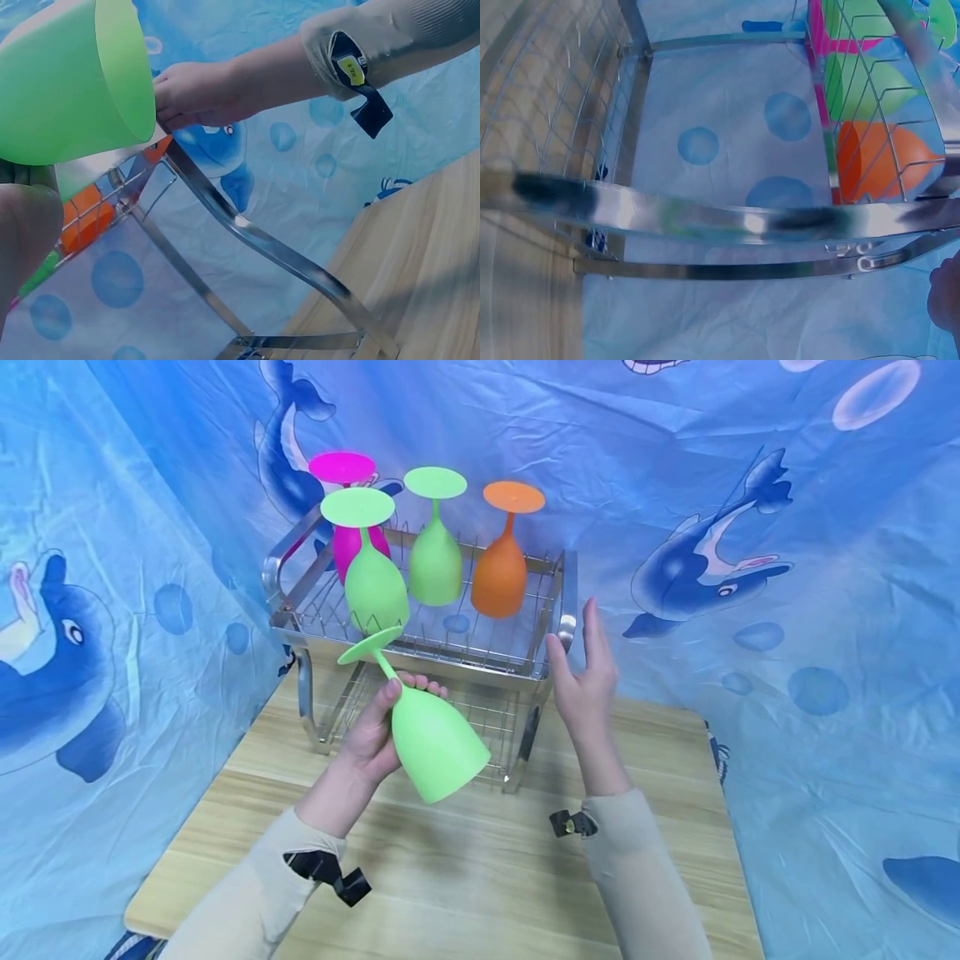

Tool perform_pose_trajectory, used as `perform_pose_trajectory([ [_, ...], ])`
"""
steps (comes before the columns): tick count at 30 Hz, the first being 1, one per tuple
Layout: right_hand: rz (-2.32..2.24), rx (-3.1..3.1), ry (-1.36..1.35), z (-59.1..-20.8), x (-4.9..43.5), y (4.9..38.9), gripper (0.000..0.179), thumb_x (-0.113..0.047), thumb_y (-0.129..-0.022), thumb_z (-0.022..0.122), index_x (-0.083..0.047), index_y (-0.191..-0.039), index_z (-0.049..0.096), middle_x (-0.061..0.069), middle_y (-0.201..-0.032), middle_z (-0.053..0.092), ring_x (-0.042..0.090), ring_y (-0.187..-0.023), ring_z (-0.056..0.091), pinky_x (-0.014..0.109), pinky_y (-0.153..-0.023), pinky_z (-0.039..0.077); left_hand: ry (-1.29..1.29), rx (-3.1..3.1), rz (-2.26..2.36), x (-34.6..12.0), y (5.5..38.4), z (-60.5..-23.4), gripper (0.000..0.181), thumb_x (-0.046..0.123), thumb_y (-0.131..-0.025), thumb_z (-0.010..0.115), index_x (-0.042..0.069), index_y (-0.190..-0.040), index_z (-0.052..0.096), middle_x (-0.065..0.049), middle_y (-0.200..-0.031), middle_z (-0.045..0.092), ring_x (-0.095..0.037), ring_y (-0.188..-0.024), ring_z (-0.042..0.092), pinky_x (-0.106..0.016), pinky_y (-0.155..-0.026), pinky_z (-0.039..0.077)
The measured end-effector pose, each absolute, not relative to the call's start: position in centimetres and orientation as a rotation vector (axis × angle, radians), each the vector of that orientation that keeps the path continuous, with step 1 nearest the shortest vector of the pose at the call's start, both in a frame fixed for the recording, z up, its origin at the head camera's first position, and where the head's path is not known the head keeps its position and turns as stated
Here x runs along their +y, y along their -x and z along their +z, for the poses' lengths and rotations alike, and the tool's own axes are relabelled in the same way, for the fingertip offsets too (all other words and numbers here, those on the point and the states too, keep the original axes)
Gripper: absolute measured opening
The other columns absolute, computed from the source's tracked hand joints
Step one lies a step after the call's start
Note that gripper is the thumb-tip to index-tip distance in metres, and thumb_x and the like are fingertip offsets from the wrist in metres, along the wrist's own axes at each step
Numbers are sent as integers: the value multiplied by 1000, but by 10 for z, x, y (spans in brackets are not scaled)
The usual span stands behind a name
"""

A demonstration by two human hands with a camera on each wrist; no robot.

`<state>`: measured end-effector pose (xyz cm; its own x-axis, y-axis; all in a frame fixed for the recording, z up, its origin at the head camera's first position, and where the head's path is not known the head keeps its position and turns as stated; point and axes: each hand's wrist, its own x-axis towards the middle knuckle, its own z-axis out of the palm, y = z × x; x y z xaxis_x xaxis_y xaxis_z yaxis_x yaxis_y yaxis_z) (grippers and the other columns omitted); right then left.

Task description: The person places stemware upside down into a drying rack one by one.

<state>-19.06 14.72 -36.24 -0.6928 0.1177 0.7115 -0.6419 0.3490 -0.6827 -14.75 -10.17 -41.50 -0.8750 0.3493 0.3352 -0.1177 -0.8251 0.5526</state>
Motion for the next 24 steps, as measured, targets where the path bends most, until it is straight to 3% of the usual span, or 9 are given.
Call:
perform_pose_trajectory([
  [2,1392,-1903,-450,-362,144,192,61,9,-99,66,15,-154,41,28,-161,44,35,-149,48,34,-123,39,-630,804,2700,-103,148,-411,21,35,-87,91,22,-102,85,4,-104,78,-16,-109,67,-34,-102,55],
  [5,1358,-1875,-435,-364,141,196,56,10,-99,66,16,-150,46,31,-155,51,19,-130,61,25,-116,46,-629,853,2690,-106,150,-404,23,36,-86,92,21,-101,84,2,-104,78,-16,-108,68,-34,-100,58],
  [8,1331,-1859,-414,-367,140,200,52,9,-100,66,15,-148,49,34,-145,59,5,-106,58,16,-103,50,-630,886,2676,-109,152,-396,25,37,-86,92,18,-100,83,-1,-103,77,-18,-105,70,-35,-96,61],
  [10,1315,-1859,-398,-368,139,201,50,8,-100,65,14,-148,50,35,-141,61,-1,-101,57,13,-99,51,-619,920,2661,-111,154,-389,27,37,-85,93,17,-99,82,-3,-102,77,-19,-103,70,-36,-94,62],
  [16,1310,-1847,-351,-369,136,202,50,8,-99,65,10,-148,53,27,-146,62,-4,-99,59,10,-92,51,-545,1148,2604,-117,165,-346,44,43,-71,100,14,-96,80,-5,-99,77,-21,-101,71,-37,-92,64],
  [20,1280,-1846,-345,-379,141,211,51,9,-98,65,10,-148,54,30,-137,66,-3,-90,56,8,-83,48,-543,1308,2549,-119,175,-309,54,46,-63,104,13,-97,79,-4,-98,78,-23,-103,71,-38,-94,62],
  [21,1272,-1846,-346,-382,143,214,52,10,-98,65,10,-148,54,32,-133,68,-3,-88,54,8,-81,47,-557,1339,2538,-120,178,-300,52,44,-65,104,12,-97,78,-5,-99,78,-23,-103,71,-40,-96,62],
  [24,1252,-1851,-343,-391,148,224,53,10,-98,66,8,-149,54,32,-122,71,-2,-84,51,8,-78,45,-619,1441,2525,-120,186,-273,22,23,-87,93,10,-92,75,-7,-99,79,-28,-107,71,-43,-102,59],
])
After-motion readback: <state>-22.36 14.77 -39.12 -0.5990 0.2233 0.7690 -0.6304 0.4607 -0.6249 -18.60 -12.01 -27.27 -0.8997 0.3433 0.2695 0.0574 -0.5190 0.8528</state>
